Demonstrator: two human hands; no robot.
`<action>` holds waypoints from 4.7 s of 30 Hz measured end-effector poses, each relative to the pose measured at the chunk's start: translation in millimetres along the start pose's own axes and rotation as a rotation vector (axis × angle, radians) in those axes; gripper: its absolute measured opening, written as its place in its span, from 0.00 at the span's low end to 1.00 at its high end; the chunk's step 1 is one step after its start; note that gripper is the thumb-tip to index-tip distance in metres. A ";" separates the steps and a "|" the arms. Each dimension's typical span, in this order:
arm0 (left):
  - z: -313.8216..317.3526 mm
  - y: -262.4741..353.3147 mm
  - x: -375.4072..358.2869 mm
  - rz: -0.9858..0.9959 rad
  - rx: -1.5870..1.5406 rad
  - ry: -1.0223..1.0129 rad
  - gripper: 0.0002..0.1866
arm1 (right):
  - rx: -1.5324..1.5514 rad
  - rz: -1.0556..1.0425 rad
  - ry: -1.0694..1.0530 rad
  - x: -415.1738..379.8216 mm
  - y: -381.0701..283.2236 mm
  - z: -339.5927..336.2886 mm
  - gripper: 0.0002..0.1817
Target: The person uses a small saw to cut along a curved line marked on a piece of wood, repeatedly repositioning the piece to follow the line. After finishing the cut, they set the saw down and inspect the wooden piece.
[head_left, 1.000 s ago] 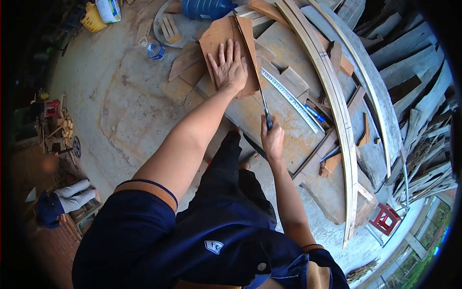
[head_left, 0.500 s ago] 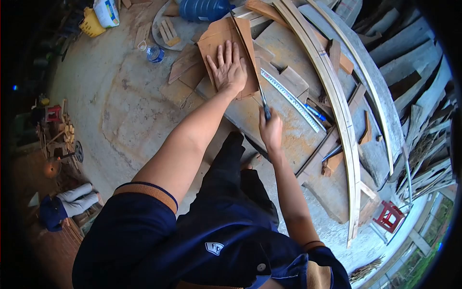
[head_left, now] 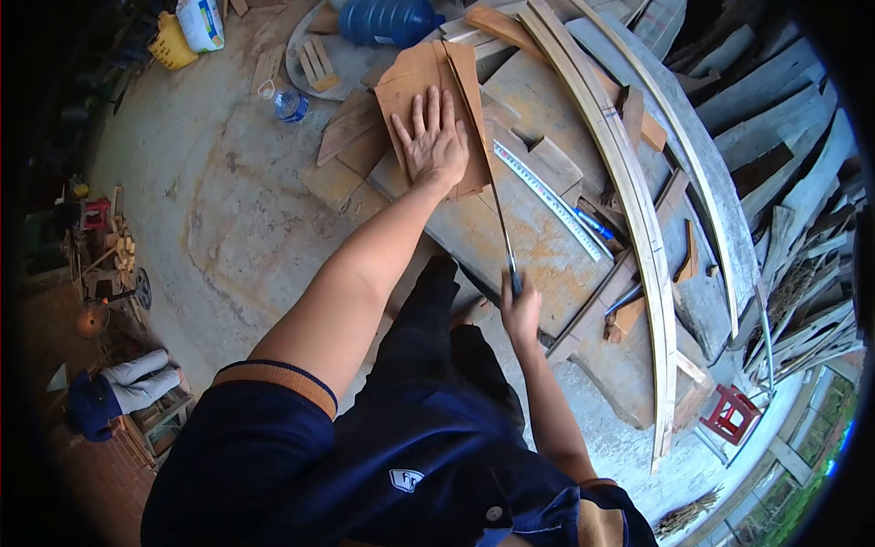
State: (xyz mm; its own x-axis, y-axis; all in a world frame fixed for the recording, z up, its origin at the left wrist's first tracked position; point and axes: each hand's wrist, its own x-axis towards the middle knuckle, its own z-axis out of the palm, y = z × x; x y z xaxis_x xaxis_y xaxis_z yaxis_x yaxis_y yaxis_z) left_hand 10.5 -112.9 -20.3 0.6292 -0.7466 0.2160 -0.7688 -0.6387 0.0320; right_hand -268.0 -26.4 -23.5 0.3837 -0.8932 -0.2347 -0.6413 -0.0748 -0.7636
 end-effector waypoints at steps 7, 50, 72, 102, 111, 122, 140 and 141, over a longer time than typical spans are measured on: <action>-0.5 -0.1 -1.7 -0.004 -0.030 -0.008 0.32 | 0.002 -0.056 0.025 49.3 -35.2 11.0 0.14; 1.7 2.2 -0.6 -0.048 -0.040 -0.015 0.32 | -0.037 0.097 -0.044 -106.8 51.8 -44.1 0.11; -4.0 4.0 -1.9 -0.032 -0.096 -0.046 0.31 | 0.059 -0.040 -0.002 90.1 -64.1 20.2 0.20; 2.9 8.9 -0.3 -0.044 0.017 -0.047 0.32 | -0.072 -0.084 0.075 97.4 -58.8 29.4 0.16; 14.8 5.1 -1.3 -0.028 -0.010 0.030 0.32 | -0.009 -0.052 0.027 57.1 -22.0 18.0 0.15; 8.1 8.2 -0.9 -0.033 0.030 -0.013 0.32 | 0.005 -0.021 -0.053 38.3 -14.0 -2.9 0.12; 4.9 8.6 -1.2 -0.035 -0.011 -0.027 0.31 | -0.030 -0.016 -0.070 35.8 -27.7 -11.1 0.11; 5.4 7.3 -2.8 -0.032 -0.017 -0.028 0.31 | -0.088 -0.103 -0.030 67.3 -44.2 -0.7 0.12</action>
State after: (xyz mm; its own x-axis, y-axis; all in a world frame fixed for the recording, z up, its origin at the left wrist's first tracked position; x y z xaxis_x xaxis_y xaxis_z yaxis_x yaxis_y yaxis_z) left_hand 3.7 -116.4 -25.9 0.6563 -0.7309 0.1872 -0.7499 -0.6593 0.0548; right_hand -214.3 -83.5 -5.1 0.4696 -0.8650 -0.1765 -0.6527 -0.2056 -0.7292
